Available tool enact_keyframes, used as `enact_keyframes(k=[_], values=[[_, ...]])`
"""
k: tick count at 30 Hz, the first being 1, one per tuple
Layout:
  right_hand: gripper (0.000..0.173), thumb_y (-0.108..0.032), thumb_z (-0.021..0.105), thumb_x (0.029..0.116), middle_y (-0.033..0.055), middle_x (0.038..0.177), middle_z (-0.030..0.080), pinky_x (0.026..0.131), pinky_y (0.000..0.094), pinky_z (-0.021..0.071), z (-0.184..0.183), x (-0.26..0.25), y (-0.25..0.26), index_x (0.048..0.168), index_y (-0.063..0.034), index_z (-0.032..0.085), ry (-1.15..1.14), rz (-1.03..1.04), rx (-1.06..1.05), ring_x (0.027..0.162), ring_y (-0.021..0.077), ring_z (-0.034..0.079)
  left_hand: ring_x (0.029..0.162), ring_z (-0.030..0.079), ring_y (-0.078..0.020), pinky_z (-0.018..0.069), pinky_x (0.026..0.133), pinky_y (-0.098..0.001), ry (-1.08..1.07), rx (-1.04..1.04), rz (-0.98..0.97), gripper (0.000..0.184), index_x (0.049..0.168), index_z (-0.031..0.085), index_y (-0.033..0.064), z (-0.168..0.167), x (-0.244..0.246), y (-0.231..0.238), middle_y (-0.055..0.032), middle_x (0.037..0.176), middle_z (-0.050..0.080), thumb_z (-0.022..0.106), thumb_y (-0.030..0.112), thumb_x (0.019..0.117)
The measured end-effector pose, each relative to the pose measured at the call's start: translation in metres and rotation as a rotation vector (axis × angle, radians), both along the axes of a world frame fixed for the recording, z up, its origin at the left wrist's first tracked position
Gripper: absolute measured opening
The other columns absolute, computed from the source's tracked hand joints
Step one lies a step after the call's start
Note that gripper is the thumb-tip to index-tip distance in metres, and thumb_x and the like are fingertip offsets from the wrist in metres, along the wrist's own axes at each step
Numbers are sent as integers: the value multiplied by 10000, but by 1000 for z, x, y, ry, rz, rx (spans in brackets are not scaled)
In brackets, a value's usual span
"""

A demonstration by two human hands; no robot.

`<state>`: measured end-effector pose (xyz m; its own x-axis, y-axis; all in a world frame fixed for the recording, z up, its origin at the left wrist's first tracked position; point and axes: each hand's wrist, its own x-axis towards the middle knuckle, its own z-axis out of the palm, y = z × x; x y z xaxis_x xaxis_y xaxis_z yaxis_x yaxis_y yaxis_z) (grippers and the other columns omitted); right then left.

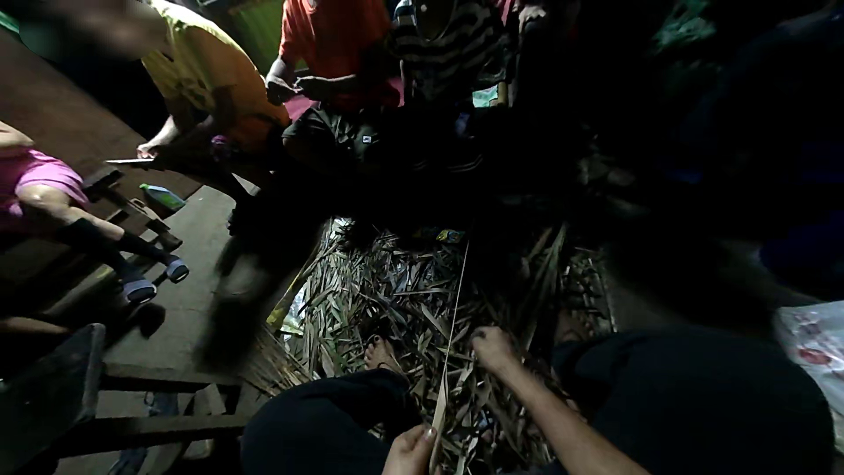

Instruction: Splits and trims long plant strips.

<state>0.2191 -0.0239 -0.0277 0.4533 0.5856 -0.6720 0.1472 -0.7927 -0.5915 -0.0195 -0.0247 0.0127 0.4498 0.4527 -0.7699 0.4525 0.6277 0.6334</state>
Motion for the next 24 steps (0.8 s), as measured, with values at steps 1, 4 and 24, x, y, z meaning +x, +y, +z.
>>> enact_keyframes(k=[1,4,24], values=[[309,-136,492,1061,269,1214,669,1011,566,479,5,-8,-3,1235,36,680,33,86,18,1155,392,639,430,492,-54,446,416,-196,-5,16,-2,292,997,589,20,-2,4,3,7,585,538,362,155,1121],[337,-129,508,1035,249,1318,646,1048,596,471,32,-33,-7,1324,-17,642,-69,462,-120,1265,407,607,426,503,-55,449,414,-195,2,48,-15,272,1019,588,12,-3,18,9,-2,586,547,385,162,1119],[297,-75,558,992,315,1190,676,1004,625,482,47,-66,-18,1224,72,674,-44,542,16,1174,473,636,484,507,-67,460,478,-228,23,167,6,266,1106,601,-8,2,19,22,-3,650,555,416,184,1111]])
